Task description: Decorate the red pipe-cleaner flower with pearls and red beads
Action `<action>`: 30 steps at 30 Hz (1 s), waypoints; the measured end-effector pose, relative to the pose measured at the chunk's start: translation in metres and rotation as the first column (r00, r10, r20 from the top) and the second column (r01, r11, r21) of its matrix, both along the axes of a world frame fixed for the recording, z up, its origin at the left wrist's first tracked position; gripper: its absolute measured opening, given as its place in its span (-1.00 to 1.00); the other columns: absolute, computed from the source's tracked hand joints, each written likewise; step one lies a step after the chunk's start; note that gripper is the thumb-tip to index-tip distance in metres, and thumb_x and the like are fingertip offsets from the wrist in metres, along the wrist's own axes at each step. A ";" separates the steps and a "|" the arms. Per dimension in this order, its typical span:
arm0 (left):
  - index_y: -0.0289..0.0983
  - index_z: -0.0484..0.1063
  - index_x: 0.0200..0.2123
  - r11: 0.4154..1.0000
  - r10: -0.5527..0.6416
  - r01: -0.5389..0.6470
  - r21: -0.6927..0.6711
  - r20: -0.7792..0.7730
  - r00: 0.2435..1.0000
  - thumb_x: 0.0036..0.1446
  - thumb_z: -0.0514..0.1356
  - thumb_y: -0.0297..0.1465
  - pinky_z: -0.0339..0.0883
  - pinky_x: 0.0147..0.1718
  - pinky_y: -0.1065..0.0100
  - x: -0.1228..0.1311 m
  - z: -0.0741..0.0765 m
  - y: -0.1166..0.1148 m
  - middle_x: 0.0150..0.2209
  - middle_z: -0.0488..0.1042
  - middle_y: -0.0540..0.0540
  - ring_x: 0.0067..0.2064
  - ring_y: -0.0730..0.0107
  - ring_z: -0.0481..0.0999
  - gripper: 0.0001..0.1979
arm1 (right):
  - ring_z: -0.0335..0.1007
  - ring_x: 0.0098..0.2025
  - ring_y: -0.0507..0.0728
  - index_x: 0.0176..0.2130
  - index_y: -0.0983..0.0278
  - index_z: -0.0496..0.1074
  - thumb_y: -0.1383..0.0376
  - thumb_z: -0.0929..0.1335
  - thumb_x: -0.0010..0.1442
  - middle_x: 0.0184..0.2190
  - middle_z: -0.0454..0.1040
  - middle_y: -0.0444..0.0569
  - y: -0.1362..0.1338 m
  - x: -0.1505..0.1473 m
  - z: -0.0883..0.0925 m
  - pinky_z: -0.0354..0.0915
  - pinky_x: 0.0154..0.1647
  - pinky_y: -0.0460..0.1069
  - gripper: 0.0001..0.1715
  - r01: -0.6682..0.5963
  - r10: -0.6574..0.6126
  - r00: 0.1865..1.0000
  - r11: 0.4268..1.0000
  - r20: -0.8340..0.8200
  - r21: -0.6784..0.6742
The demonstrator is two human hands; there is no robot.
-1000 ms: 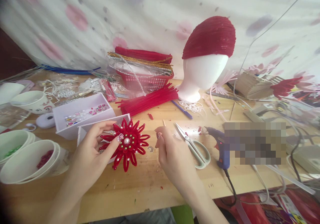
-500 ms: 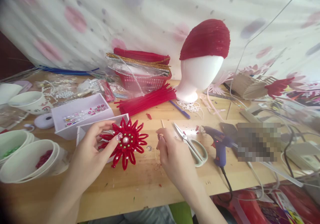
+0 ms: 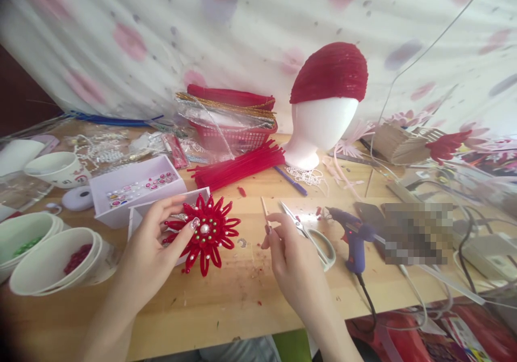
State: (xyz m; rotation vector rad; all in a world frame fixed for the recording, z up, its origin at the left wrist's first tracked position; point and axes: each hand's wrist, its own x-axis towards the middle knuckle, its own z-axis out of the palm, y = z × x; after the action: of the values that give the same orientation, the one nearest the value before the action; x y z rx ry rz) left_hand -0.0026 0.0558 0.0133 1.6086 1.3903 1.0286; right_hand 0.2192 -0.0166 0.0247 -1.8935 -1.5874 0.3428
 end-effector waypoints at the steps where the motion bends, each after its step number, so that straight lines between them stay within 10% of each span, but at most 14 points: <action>1: -0.07 0.29 0.20 1.000 -0.003 0.003 -0.019 -0.008 1.000 0.22 0.17 -0.23 0.34 0.12 -0.06 0.000 0.001 0.000 0.09 0.52 -0.16 0.14 0.05 0.50 -0.52 | 0.16 -0.73 0.02 -0.04 0.18 0.29 0.19 0.20 0.40 -0.44 0.57 -0.17 -0.003 0.002 -0.001 0.12 -0.63 -0.05 -0.80 0.030 -0.030 0.998 0.999 -0.046 -0.017; 8: -0.07 0.38 0.17 0.989 -0.103 0.105 -0.104 0.027 0.994 0.22 0.17 -0.25 0.38 0.11 0.02 -0.001 0.012 0.007 0.11 0.55 -0.11 0.11 0.09 0.55 -0.57 | 0.23 -0.74 -0.03 -0.18 0.17 0.24 0.08 0.21 0.39 -0.23 0.63 0.02 -0.016 0.009 -0.004 0.18 -0.68 -0.06 -0.78 0.092 -0.109 0.957 0.993 -0.270 -0.074; 15: -0.14 0.34 0.16 0.999 0.031 -0.034 0.015 0.144 0.989 0.22 0.18 -0.25 0.47 -0.02 0.16 0.005 0.011 0.000 0.07 0.53 -0.15 0.03 0.17 0.59 -0.56 | 0.30 -0.71 0.01 -0.21 0.16 0.21 0.17 0.21 0.38 -0.26 0.66 0.01 -0.028 0.007 -0.002 0.26 -0.64 -0.05 -0.87 0.157 -0.147 0.925 0.988 -0.350 -0.002; 30: -0.16 0.34 0.17 0.992 -0.098 0.103 -0.078 0.057 0.994 0.34 0.05 -0.16 0.38 0.13 -0.03 0.008 0.010 -0.002 0.20 0.49 -0.24 0.15 0.05 0.54 -0.60 | 0.34 -0.68 0.02 -0.23 0.17 0.26 0.10 0.26 0.36 -0.27 0.63 0.02 -0.031 0.010 -0.006 0.26 -0.68 -0.06 -0.80 0.131 -0.102 0.889 0.991 -0.446 0.033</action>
State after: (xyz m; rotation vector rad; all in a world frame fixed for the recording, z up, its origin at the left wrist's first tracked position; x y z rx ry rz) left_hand 0.0054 0.0539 0.0235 1.5649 1.2863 0.9375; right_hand 0.2292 -0.0480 0.0187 -1.7000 -1.1595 0.6180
